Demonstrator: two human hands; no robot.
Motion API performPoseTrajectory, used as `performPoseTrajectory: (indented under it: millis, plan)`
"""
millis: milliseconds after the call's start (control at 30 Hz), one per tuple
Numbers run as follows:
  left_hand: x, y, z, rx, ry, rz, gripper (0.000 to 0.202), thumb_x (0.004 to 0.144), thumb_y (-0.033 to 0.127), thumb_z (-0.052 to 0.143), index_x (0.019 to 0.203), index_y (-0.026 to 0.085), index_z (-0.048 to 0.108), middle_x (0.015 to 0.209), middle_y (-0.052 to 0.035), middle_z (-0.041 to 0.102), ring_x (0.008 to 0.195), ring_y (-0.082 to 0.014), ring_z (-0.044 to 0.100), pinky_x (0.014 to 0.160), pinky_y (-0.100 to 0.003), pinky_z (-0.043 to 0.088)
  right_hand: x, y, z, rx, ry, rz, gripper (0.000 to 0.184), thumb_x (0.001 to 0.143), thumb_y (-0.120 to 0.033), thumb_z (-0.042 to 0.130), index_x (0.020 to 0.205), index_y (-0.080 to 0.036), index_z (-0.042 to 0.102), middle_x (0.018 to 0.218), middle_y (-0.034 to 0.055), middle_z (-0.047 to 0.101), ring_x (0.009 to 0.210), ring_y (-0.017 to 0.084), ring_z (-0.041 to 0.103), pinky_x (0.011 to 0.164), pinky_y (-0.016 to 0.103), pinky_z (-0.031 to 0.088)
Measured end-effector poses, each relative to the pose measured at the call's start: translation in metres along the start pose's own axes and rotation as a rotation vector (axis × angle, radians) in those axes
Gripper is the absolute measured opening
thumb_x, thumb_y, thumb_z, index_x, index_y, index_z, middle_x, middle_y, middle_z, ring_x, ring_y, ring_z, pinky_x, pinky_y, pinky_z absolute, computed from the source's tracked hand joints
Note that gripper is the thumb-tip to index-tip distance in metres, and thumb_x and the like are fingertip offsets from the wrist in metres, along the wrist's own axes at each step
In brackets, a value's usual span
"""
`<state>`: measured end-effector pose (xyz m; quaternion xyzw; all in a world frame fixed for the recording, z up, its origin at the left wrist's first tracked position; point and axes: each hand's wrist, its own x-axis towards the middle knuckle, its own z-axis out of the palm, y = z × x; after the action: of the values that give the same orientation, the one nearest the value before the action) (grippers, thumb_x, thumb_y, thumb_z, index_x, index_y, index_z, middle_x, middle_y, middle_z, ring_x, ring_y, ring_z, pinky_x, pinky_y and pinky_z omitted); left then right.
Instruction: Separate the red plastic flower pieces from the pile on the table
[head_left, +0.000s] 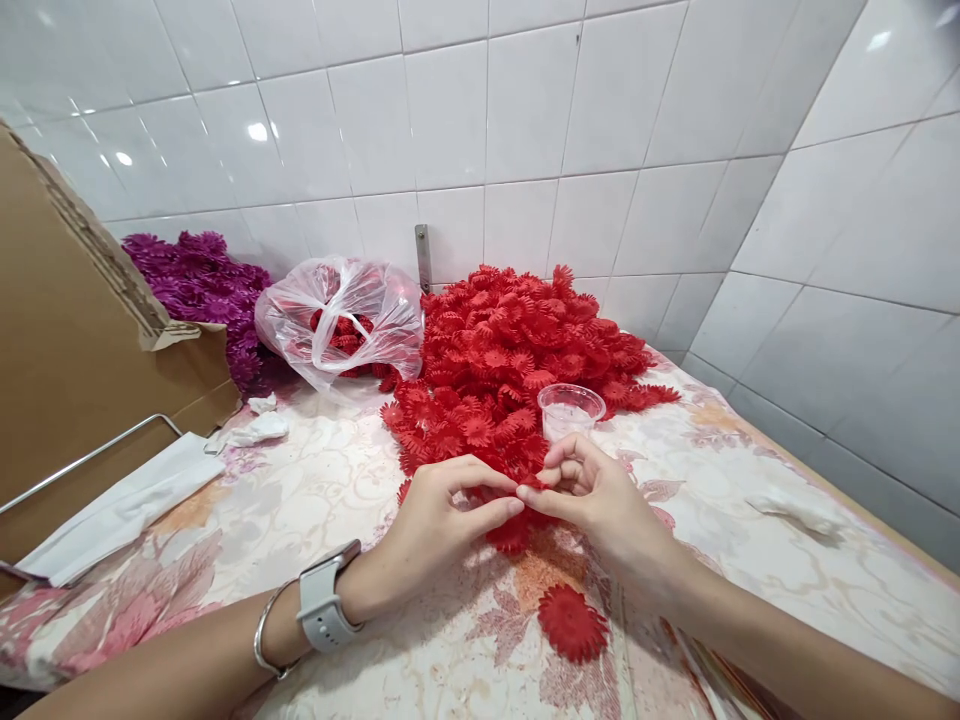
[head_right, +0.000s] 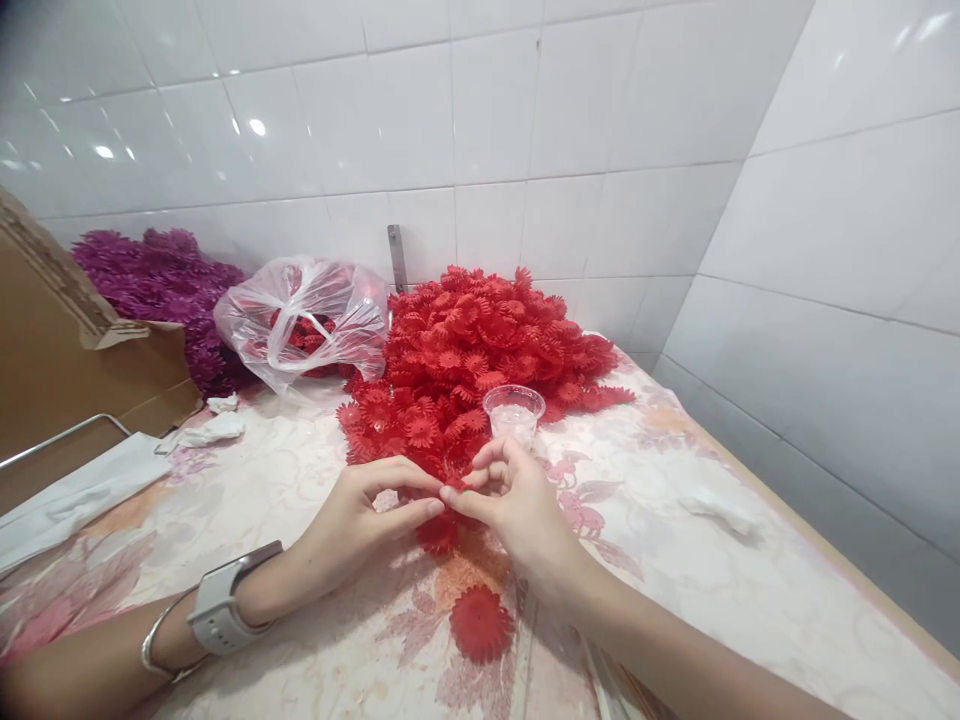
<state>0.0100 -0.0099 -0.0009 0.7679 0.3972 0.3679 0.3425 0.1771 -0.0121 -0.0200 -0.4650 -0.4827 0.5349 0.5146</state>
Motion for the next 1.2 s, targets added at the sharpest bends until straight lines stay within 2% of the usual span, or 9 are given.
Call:
performPoseTrajectory:
  millis: [200,300,433,633,833,967,1067,1133,1200]
  plan:
    - [0.000,-0.004,0.002,-0.173,-0.061,-0.046,0.009,0.073,0.024,0.065,0.077,0.020,0.071,0.078,-0.0017,0.070,0.072,-0.0158,0.061,0.068,-0.023,0.043,-0.004,-0.003,0.002,0.015,-0.074,0.029,0.044,0.053,-0.031,0.080,0.070,-0.020,0.042,0.055,-0.0094,0.047,0.050,0.007,0.044,0.048,0.019,0.033]
    - [-0.001,-0.001,0.002,-0.231,-0.020,-0.111,0.007,0.071,0.024,0.066,0.069,0.019,0.070,0.070,-0.0012,0.068,0.066,-0.0151,0.059,0.063,-0.022,0.042,-0.004,-0.004,0.001,0.015,-0.156,0.052,0.043,0.054,-0.033,0.080,0.072,-0.020,0.044,0.055,-0.0088,0.048,0.050,0.007,0.045,0.048,0.020,0.032]
    - [0.002,0.000,0.001,-0.406,0.035,-0.241,0.006,0.067,0.022,0.067,0.065,0.017,0.068,0.064,0.0000,0.064,0.061,-0.0128,0.054,0.059,-0.022,0.040,-0.002,-0.007,0.000,0.085,-0.205,0.037,0.037,0.060,-0.037,0.077,0.079,-0.020,0.049,0.062,-0.0054,0.055,0.057,0.010,0.052,0.055,0.023,0.037]
    - [0.006,-0.005,0.004,-0.720,0.090,-0.392,0.010,0.065,0.023,0.068,0.064,0.015,0.063,0.059,0.0008,0.057,0.055,-0.0091,0.050,0.054,-0.020,0.038,0.000,-0.009,0.000,0.188,-0.124,0.061,0.033,0.059,-0.034,0.077,0.076,-0.021,0.052,0.067,-0.0038,0.060,0.066,0.011,0.055,0.065,0.024,0.040]
    - [0.017,-0.015,-0.009,-0.882,0.294,-0.379,0.010,0.066,0.016,0.065,0.063,0.014,0.056,0.065,-0.0001,0.061,0.065,-0.0099,0.058,0.069,-0.022,0.048,0.006,-0.017,-0.010,0.268,0.030,0.016,0.039,0.053,-0.033,0.080,0.076,-0.022,0.051,0.065,-0.0043,0.058,0.064,0.012,0.053,0.064,0.024,0.039]
    - [0.020,-0.016,-0.015,-0.907,0.182,-0.421,0.006,0.071,0.013,0.061,0.072,0.014,0.055,0.075,-0.0059,0.068,0.073,-0.0139,0.063,0.073,-0.026,0.049,0.008,-0.020,-0.014,0.175,0.005,0.020,0.034,0.057,-0.032,0.077,0.081,-0.023,0.054,0.068,-0.0040,0.058,0.066,0.011,0.052,0.063,0.024,0.039]
    - [0.020,-0.015,-0.015,-0.875,0.124,-0.410,0.010,0.070,0.014,0.063,0.077,0.015,0.056,0.075,-0.0064,0.069,0.071,-0.0148,0.063,0.070,-0.026,0.049,0.008,-0.018,-0.014,0.090,-0.007,0.021,0.033,0.057,-0.030,0.076,0.082,-0.023,0.056,0.075,-0.0023,0.059,0.074,0.013,0.055,0.069,0.026,0.040]
    - [0.019,-0.014,-0.014,-0.840,0.114,-0.386,0.010,0.071,0.019,0.063,0.077,0.014,0.057,0.074,-0.0067,0.068,0.070,-0.0158,0.063,0.066,-0.026,0.049,0.008,-0.016,-0.013,0.059,-0.020,0.024,0.033,0.055,-0.030,0.077,0.080,-0.022,0.057,0.075,-0.0016,0.059,0.074,0.014,0.056,0.070,0.027,0.040]
    - [0.019,-0.014,-0.014,-0.796,0.110,-0.373,0.018,0.074,0.031,0.060,0.079,0.014,0.059,0.075,-0.0075,0.067,0.071,-0.0171,0.062,0.063,-0.026,0.048,0.007,-0.014,-0.013,0.035,-0.031,0.026,0.032,0.055,-0.030,0.077,0.078,-0.021,0.057,0.072,-0.0017,0.059,0.069,0.014,0.056,0.067,0.028,0.040]
